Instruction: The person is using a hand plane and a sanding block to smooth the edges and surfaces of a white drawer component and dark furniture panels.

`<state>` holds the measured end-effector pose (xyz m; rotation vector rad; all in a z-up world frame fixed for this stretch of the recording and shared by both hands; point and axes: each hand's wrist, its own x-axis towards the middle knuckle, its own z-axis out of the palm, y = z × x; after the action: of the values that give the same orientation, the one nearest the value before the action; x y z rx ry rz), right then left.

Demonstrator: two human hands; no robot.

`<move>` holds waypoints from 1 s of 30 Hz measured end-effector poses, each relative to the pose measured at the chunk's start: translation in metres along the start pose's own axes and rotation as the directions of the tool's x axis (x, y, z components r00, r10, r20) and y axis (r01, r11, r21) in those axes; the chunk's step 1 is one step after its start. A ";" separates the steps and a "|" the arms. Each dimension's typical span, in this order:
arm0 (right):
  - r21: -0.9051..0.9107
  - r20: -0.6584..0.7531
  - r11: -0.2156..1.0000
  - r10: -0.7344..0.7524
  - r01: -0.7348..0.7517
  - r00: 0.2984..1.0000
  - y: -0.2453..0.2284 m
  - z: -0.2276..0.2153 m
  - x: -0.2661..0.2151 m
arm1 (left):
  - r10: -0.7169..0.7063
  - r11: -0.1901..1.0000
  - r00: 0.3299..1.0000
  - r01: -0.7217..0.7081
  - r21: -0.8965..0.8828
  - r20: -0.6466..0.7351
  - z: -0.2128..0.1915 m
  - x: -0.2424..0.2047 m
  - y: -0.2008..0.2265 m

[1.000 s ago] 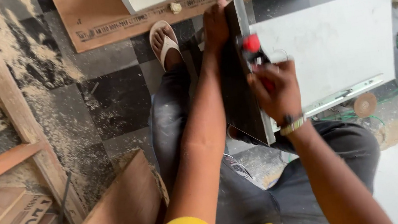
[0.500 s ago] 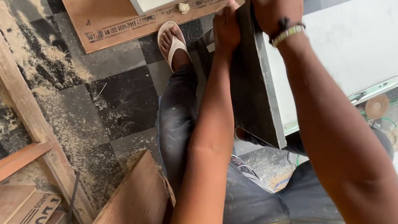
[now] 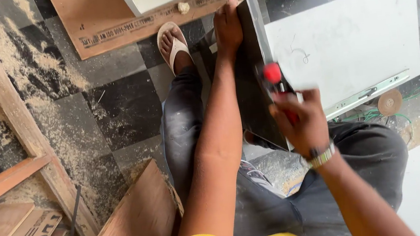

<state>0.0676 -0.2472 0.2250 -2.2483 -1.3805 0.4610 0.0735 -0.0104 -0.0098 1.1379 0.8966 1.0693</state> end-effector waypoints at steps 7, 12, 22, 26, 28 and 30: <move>0.005 -0.015 0.999 -0.048 0.048 0.999 -0.008 0.018 0.085 | -0.020 0.999 1.000 0.020 -0.030 0.001 -0.003 0.005 0.003; 0.082 -0.089 0.987 -0.129 0.136 0.988 0.004 0.038 0.131 | -0.001 1.000 1.000 0.001 -0.020 -0.011 -0.004 0.000 -0.002; 0.070 -0.293 0.984 -0.137 0.165 0.946 0.011 0.066 0.228 | 0.059 0.996 0.998 -0.061 0.064 0.030 -0.003 0.001 -0.014; -0.007 -0.263 0.962 -0.265 0.273 0.928 0.004 0.052 0.203 | 0.609 0.677 0.787 -0.578 0.457 0.094 -0.005 -0.002 -0.031; -0.057 -0.168 0.964 -0.266 0.260 0.949 0.028 0.044 0.144 | 0.433 0.852 0.900 -0.426 0.304 0.047 -0.003 0.000 -0.038; -0.102 -0.090 0.959 -0.275 0.266 0.957 0.031 0.029 0.087 | 0.258 0.955 0.965 -0.261 0.140 0.041 -0.003 0.011 -0.042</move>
<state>0.1139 -0.1752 0.1798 -2.0744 -1.6510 0.1905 0.0813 -0.0023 -0.0523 1.4159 0.8325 1.2167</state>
